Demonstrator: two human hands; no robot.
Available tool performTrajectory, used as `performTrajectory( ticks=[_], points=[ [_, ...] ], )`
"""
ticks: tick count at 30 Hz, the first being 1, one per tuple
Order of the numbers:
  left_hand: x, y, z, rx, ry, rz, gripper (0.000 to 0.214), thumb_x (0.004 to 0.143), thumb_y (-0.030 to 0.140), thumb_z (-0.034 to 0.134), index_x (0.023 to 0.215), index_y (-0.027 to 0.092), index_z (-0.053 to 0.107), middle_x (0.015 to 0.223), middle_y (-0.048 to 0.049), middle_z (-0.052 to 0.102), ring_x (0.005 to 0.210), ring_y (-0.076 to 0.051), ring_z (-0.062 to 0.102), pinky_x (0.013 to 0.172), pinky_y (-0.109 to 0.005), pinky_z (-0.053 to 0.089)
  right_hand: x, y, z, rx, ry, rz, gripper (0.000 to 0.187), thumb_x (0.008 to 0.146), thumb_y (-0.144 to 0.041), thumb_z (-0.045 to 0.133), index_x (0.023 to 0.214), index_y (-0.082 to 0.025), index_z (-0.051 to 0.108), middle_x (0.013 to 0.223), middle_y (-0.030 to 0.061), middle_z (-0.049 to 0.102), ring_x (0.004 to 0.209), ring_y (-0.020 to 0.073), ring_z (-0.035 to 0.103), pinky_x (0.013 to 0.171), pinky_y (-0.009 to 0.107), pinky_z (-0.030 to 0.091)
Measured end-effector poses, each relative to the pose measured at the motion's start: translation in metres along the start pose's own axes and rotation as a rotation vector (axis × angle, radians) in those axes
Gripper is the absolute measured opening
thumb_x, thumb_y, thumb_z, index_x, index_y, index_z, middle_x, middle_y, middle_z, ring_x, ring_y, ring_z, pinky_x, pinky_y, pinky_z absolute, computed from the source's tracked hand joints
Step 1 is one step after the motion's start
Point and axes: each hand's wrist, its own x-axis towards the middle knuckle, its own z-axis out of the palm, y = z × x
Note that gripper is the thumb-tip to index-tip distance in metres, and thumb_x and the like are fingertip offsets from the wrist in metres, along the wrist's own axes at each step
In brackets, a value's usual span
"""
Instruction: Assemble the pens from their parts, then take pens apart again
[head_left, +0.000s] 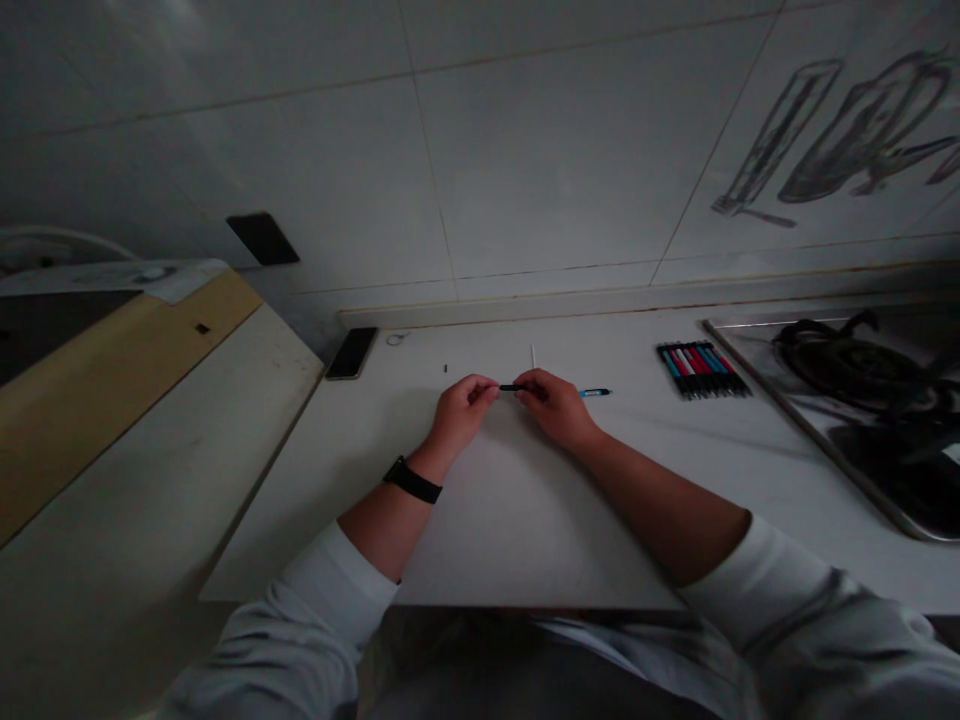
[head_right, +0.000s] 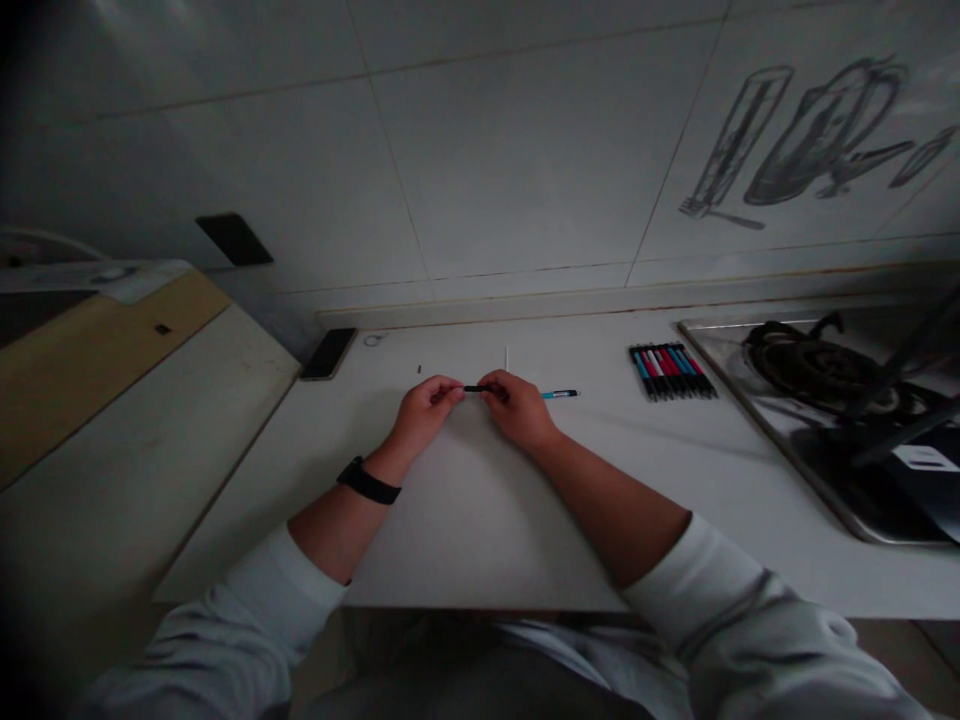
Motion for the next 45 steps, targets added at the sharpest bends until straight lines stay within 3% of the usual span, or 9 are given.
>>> performTrajectory(
  ticks=[7, 13, 20, 23, 25, 31, 35, 40, 45],
  points=[
    [-0.003, 0.004, -0.001, 0.099, -0.054, 0.03, 0.02, 0.094, 0.037, 0.058, 0.083, 0.023, 0.068, 0.081, -0.0031, 0.073, 0.077, -0.018, 0.066, 0.074, -0.03, 0.049, 0.0, 0.0, -0.002, -0.025, 0.053, -0.035, 0.019, 0.09, -0.028, 0.06, 0.104, -0.023, 0.072, 0.097, 0.005, 0.075, 0.083, 0.018, 0.068, 0.078, 0.032, 0.054],
    [-0.002, 0.001, 0.0, 0.122, -0.081, 0.0, 0.023, 0.097, 0.037, 0.054, 0.087, 0.02, 0.067, 0.08, -0.0025, 0.071, 0.078, -0.017, 0.066, 0.073, -0.028, 0.049, 0.0, -0.004, -0.004, -0.033, 0.055, -0.07, 0.019, 0.091, -0.03, 0.061, 0.104, -0.022, 0.074, 0.096, 0.0054, 0.075, 0.083, 0.0179, 0.069, 0.078, 0.03, 0.053],
    [-0.004, 0.01, 0.001, 0.071, -0.042, 0.022, 0.004, 0.089, 0.024, 0.065, 0.09, 0.02, 0.067, 0.085, -0.0007, 0.071, 0.078, -0.015, 0.064, 0.075, -0.026, 0.049, -0.001, -0.01, -0.007, -0.122, -0.029, 0.042, 0.029, 0.098, -0.043, 0.054, 0.087, -0.021, 0.069, 0.072, 0.0015, 0.068, 0.064, 0.0153, 0.058, 0.064, 0.028, 0.042],
    [-0.004, 0.013, 0.001, 0.074, -0.016, 0.028, 0.005, 0.089, 0.024, 0.064, 0.09, 0.02, 0.067, 0.086, -0.0011, 0.071, 0.078, -0.015, 0.064, 0.076, -0.027, 0.05, -0.002, -0.01, -0.006, -0.062, -0.026, 0.056, 0.027, 0.095, -0.044, 0.057, 0.109, -0.022, 0.065, 0.076, -0.0006, 0.065, 0.065, 0.015, 0.058, 0.065, 0.027, 0.043],
    [-0.003, 0.013, 0.001, 0.083, 0.002, 0.026, 0.005, 0.09, 0.024, 0.064, 0.09, 0.02, 0.067, 0.086, -0.0014, 0.071, 0.078, -0.015, 0.064, 0.076, -0.027, 0.05, -0.002, -0.009, -0.004, -0.01, -0.024, 0.023, 0.038, 0.091, -0.041, 0.063, 0.123, -0.022, 0.059, 0.083, -0.0005, 0.065, 0.068, 0.0152, 0.059, 0.067, 0.027, 0.045],
    [-0.004, 0.011, 0.0, 0.071, 0.006, 0.028, 0.003, 0.089, 0.021, 0.065, 0.091, 0.02, 0.068, 0.086, -0.0015, 0.072, 0.079, -0.016, 0.065, 0.078, -0.028, 0.051, -0.003, -0.011, -0.005, -0.058, -0.07, 0.023, 0.021, 0.096, -0.04, 0.053, 0.1, -0.022, 0.062, 0.078, 0.0006, 0.065, 0.068, 0.0157, 0.057, 0.068, 0.028, 0.044],
    [-0.003, 0.009, 0.0, 0.076, 0.014, 0.042, 0.004, 0.089, 0.021, 0.065, 0.09, 0.02, 0.068, 0.086, -0.0016, 0.072, 0.08, -0.015, 0.065, 0.078, -0.028, 0.051, -0.002, -0.011, -0.007, -0.067, -0.057, 0.018, 0.027, 0.092, -0.041, 0.059, 0.111, -0.022, 0.06, 0.083, 0.001, 0.066, 0.069, 0.0159, 0.057, 0.067, 0.028, 0.044],
    [-0.002, 0.007, 0.001, 0.094, 0.006, 0.037, 0.004, 0.089, 0.021, 0.064, 0.09, 0.02, 0.068, 0.087, -0.002, 0.073, 0.08, -0.016, 0.066, 0.079, -0.029, 0.051, -0.001, -0.008, -0.007, -0.092, -0.079, 0.016, 0.02, 0.095, -0.04, 0.053, 0.098, -0.022, 0.062, 0.079, 0.0011, 0.066, 0.07, 0.0164, 0.058, 0.069, 0.029, 0.043],
    [-0.003, 0.006, 0.001, 0.114, 0.012, 0.05, 0.005, 0.09, 0.022, 0.064, 0.091, 0.021, 0.069, 0.087, -0.0015, 0.073, 0.081, -0.016, 0.066, 0.079, -0.029, 0.051, -0.001, -0.008, -0.006, -0.085, -0.049, 0.008, 0.025, 0.091, -0.04, 0.06, 0.108, -0.022, 0.062, 0.081, 0.0008, 0.066, 0.068, 0.0157, 0.057, 0.067, 0.028, 0.043]
  ],
)
